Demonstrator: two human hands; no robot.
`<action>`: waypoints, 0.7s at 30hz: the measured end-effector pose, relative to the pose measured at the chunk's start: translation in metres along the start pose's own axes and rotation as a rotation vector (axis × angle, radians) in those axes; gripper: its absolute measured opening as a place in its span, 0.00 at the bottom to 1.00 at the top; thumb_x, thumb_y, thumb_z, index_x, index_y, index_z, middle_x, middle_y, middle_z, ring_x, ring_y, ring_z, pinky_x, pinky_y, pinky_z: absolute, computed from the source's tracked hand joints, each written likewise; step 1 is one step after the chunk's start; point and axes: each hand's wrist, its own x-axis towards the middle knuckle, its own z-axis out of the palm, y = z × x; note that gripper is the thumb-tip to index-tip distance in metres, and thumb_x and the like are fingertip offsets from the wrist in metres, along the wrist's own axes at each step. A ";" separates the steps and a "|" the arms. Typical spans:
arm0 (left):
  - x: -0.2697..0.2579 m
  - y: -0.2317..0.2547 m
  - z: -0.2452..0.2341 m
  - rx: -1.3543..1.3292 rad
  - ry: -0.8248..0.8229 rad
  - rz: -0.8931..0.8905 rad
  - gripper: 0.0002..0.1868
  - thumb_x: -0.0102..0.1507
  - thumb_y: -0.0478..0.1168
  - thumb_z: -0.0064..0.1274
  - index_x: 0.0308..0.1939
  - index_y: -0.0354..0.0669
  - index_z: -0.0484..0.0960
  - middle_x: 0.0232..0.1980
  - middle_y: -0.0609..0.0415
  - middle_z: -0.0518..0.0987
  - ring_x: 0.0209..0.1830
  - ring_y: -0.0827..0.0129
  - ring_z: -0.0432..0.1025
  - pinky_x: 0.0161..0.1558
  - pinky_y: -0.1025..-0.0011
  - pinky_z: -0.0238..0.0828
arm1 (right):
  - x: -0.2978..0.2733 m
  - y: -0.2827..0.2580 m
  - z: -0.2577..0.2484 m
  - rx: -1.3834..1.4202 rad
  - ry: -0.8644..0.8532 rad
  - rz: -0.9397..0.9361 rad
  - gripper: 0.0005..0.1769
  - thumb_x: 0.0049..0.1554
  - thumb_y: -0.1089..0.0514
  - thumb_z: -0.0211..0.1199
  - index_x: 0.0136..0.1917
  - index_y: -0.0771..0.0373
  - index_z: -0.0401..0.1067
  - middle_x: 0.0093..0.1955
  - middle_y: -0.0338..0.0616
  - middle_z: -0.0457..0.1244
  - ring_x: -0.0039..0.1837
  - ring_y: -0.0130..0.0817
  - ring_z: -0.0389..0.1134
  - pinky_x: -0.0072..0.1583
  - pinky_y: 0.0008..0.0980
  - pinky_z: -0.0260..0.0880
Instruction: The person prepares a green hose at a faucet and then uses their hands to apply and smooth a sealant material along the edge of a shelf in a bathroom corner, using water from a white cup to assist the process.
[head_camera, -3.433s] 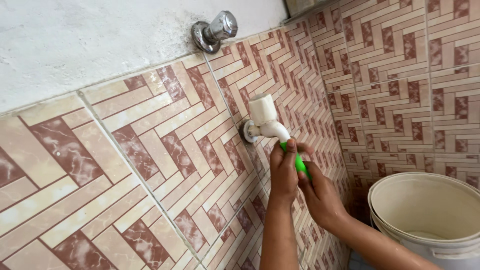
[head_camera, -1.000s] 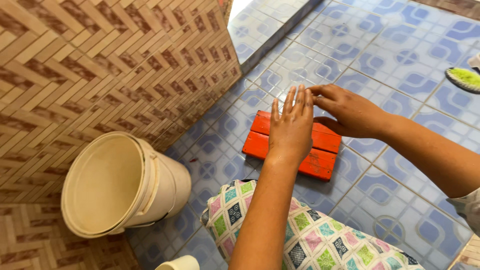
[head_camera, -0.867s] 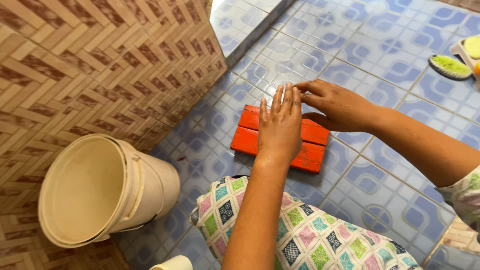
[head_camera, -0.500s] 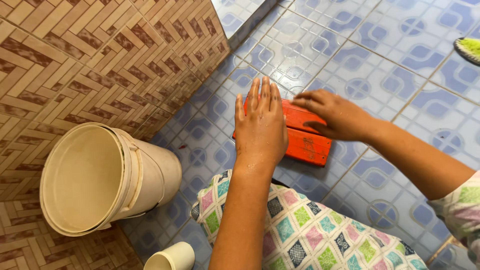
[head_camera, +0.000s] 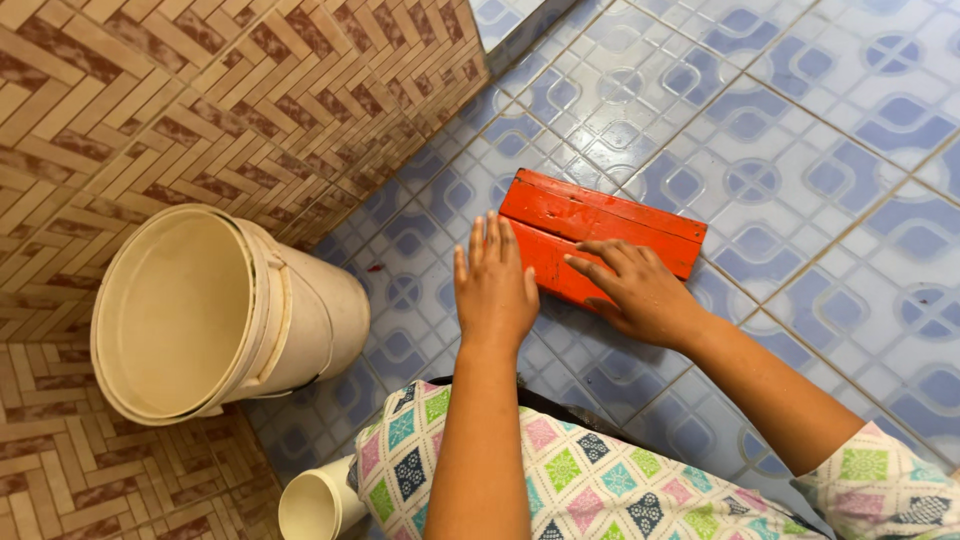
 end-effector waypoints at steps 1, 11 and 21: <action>0.001 -0.001 -0.001 0.001 0.001 -0.012 0.41 0.62 0.45 0.56 0.75 0.35 0.58 0.80 0.46 0.56 0.82 0.56 0.47 0.75 0.49 0.43 | -0.001 0.001 0.003 -0.028 -0.026 0.006 0.40 0.49 0.54 0.69 0.73 0.56 0.61 0.72 0.50 0.58 0.71 0.50 0.60 0.65 0.52 0.62; 0.019 0.007 0.003 -0.052 0.091 -0.156 0.39 0.62 0.46 0.56 0.74 0.35 0.60 0.80 0.45 0.57 0.82 0.55 0.46 0.75 0.48 0.45 | 0.039 -0.003 0.002 -0.021 0.036 -0.008 0.39 0.54 0.52 0.68 0.76 0.57 0.60 0.73 0.50 0.57 0.73 0.52 0.58 0.69 0.52 0.59; 0.011 -0.037 -0.047 -0.116 0.208 -0.245 0.37 0.64 0.49 0.54 0.73 0.36 0.63 0.80 0.45 0.59 0.82 0.55 0.48 0.75 0.47 0.48 | 0.087 -0.056 0.018 -0.213 -0.053 -0.115 0.39 0.48 0.50 0.70 0.70 0.60 0.62 0.74 0.51 0.57 0.71 0.51 0.59 0.63 0.56 0.61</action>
